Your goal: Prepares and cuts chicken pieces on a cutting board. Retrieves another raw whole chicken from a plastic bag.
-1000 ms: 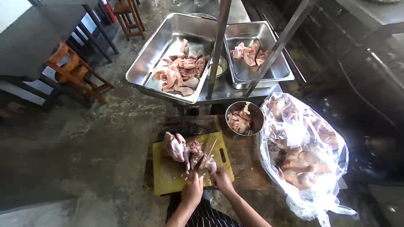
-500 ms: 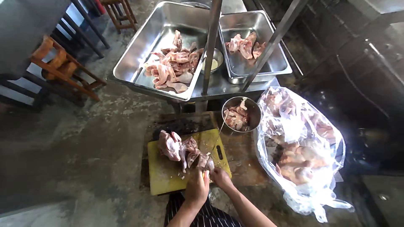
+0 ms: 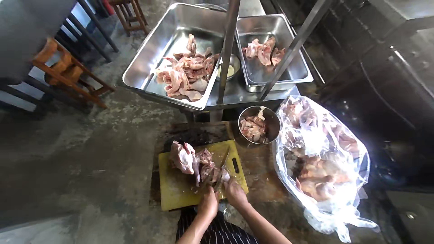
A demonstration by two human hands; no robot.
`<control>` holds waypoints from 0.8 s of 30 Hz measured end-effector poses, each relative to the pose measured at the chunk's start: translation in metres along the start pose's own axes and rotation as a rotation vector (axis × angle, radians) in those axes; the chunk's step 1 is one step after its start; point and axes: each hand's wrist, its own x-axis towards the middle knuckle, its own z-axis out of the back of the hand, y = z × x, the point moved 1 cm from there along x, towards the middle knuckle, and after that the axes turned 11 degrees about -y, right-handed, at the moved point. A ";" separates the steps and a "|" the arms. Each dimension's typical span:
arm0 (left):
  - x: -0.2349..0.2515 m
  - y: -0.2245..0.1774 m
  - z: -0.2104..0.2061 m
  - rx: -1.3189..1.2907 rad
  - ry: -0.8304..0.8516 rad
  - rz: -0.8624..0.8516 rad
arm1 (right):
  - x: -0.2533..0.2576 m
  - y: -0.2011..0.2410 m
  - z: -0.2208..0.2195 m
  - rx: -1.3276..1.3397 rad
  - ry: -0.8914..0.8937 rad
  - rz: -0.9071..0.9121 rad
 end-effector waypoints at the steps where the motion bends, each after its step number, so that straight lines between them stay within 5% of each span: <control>1: -0.007 0.004 0.002 0.019 0.021 0.020 | -0.002 0.002 -0.004 -0.012 -0.030 -0.011; 7: -0.053 0.031 0.014 0.100 0.106 0.104 | -0.001 -0.005 -0.004 -0.078 0.027 0.046; 14: 0.023 -0.024 -0.011 0.026 -0.139 -0.048 | 0.002 -0.007 0.009 -0.081 0.085 0.133; 17: 0.011 -0.004 -0.008 0.034 -0.098 -0.031 | 0.015 -0.017 0.004 0.163 0.100 0.129; 22: -0.035 0.065 -0.002 0.103 0.032 0.036 | 0.039 -0.053 0.008 0.978 0.220 0.001; 24: -0.046 0.089 0.010 0.051 0.026 0.017 | 0.045 -0.058 0.014 0.998 0.273 0.097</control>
